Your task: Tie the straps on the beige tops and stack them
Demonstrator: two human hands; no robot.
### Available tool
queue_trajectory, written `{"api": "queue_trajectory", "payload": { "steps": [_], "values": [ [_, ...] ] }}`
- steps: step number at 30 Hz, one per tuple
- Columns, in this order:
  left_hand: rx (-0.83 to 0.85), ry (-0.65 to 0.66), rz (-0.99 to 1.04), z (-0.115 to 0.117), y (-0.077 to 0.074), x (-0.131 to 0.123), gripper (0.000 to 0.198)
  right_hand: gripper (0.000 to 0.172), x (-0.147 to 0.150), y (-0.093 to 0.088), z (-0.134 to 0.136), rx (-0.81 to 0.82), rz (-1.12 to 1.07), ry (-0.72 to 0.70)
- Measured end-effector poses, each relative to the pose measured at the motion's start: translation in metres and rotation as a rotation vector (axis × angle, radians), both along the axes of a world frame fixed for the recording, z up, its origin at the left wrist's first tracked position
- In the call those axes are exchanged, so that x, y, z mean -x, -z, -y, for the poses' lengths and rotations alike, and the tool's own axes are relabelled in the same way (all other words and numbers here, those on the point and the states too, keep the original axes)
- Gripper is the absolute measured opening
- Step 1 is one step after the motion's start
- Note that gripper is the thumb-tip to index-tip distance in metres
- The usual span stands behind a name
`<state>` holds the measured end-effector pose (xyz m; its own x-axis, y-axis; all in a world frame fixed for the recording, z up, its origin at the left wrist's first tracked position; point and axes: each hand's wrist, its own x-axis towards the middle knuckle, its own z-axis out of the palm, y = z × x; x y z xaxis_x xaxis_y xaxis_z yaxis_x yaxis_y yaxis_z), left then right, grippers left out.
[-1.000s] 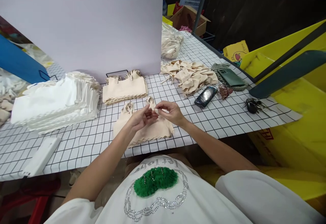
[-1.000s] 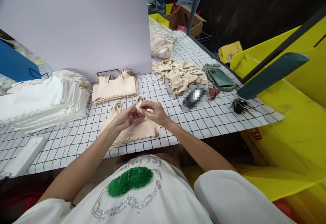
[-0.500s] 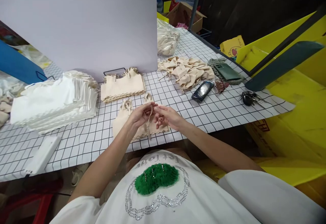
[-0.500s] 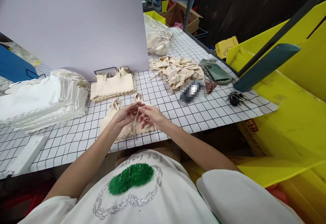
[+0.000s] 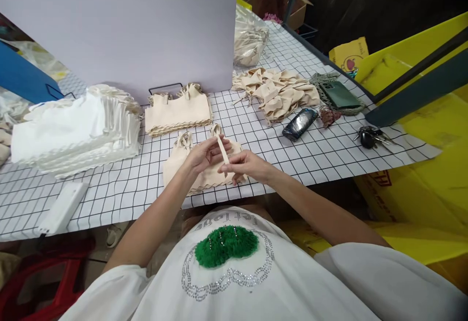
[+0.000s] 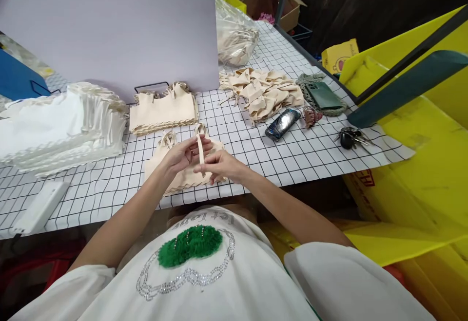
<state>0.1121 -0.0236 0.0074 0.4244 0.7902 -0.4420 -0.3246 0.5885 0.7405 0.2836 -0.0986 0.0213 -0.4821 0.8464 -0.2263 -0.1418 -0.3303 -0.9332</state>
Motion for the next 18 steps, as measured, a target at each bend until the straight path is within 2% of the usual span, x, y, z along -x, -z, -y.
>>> {"api": "queue_trajectory", "payload": {
  "steps": [4,9,15,17,18],
  "values": [
    [-0.012,0.125,-0.019,0.006,-0.003,0.008,0.026,0.036,-0.009,0.003,-0.025,0.061,-0.163,0.171],
    [-0.049,0.235,0.007,0.026,-0.004,0.015,0.038,0.037,-0.012,0.011,-0.041,0.104,-0.185,0.274],
    [-0.165,0.068,-0.172,0.035,0.003,0.017,0.032,0.042,-0.014,0.017,-0.041,0.077,-0.127,0.287],
    [-0.220,0.060,-0.205,0.036,0.001,0.017,0.033,0.040,-0.021,0.017,-0.040,-0.017,0.036,0.254],
    [-0.254,0.064,-0.229,0.037,-0.001,0.017,0.033,0.038,-0.025,0.017,-0.040,-0.114,0.162,0.274]
  ]
}}
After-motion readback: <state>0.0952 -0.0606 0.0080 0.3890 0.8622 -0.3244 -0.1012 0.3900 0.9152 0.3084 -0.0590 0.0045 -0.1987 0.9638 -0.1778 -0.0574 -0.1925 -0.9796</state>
